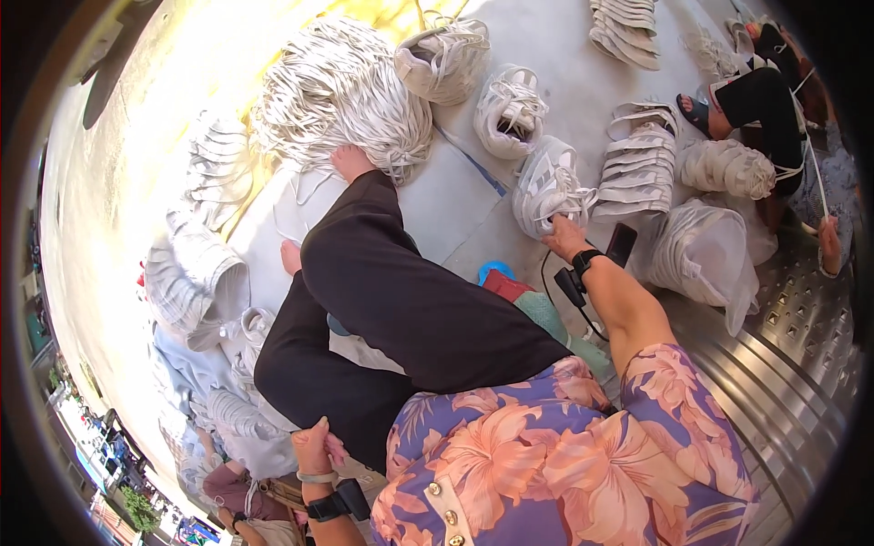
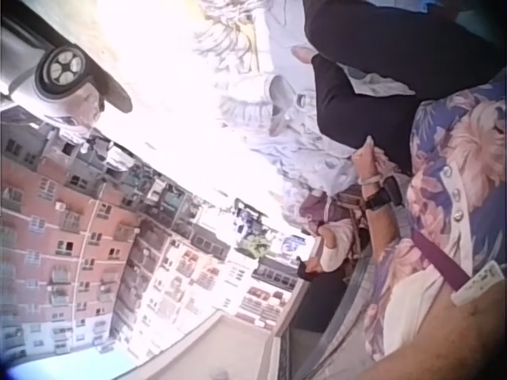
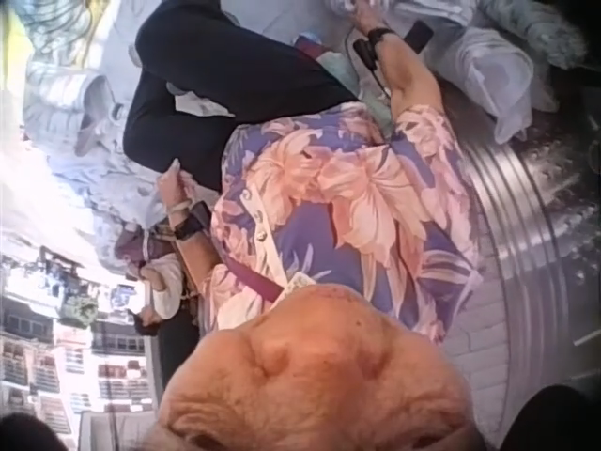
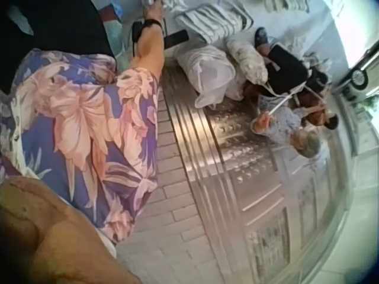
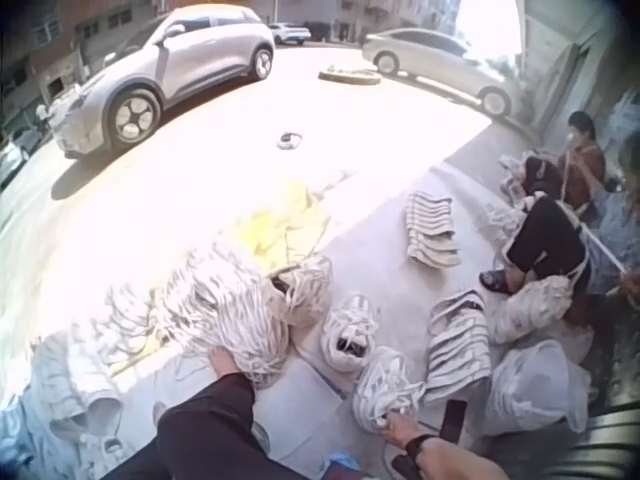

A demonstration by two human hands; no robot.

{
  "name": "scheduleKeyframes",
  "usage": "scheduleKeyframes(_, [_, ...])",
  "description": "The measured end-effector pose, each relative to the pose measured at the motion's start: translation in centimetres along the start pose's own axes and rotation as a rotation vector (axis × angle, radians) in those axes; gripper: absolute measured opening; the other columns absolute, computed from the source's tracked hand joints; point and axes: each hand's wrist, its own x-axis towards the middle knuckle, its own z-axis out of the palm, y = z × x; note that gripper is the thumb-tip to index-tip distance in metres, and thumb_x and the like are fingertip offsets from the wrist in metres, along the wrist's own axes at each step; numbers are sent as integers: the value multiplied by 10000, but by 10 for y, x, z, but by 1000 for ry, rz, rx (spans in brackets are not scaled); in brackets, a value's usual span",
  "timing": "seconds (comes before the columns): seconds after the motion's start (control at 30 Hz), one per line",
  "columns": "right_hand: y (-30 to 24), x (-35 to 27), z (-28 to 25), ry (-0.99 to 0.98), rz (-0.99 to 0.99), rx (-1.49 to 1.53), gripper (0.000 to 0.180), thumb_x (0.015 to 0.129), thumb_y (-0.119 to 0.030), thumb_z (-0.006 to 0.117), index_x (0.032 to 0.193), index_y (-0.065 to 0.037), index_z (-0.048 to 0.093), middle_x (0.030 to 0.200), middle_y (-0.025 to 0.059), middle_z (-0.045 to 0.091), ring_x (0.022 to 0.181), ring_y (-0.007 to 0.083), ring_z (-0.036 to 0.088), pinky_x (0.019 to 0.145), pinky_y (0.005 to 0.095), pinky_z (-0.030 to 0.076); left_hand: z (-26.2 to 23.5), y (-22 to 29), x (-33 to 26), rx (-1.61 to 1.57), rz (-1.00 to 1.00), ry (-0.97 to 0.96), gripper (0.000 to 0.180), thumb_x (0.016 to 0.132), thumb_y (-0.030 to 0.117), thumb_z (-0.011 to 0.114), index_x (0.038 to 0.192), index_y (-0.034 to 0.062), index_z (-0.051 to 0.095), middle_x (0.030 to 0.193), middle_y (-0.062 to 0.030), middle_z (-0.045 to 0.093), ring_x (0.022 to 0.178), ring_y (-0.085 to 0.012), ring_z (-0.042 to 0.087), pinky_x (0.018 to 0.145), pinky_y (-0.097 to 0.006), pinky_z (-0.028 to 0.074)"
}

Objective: Lacing and organizing shoe uppers or finished sneakers.

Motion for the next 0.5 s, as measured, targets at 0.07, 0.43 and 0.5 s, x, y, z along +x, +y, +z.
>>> scheduleKeyframes(0.07, [-1,-3,-1,-4,9,10,407,669,-278,655,1016,-114,518,1037,137,583,1025,319,515,844,488,341,-3,-2,1,3,6,-18,424,820,237,560,470,0,537,422,-116,521,290,-175,484,259,-235,358])
scheduleKeyframes(0.43, [-6,-31,-26,124,-291,-67,347,685,-295,627,913,-39,575,851,188,599,842,364,558,729,426,429,-35,-12,-6,-295,35,-303,295,857,229,534,694,-5,609,584,-110,601,419,-133,542,404,-214,437])
scheduleKeyframes(0.5, [0,-39,-38,135,-323,-111,297,707,-284,604,892,-53,580,816,160,606,791,347,569,703,416,436,-48,-20,1,-343,135,-333,257,862,220,528,768,-5,610,662,-111,617,495,-127,566,471,-215,459])
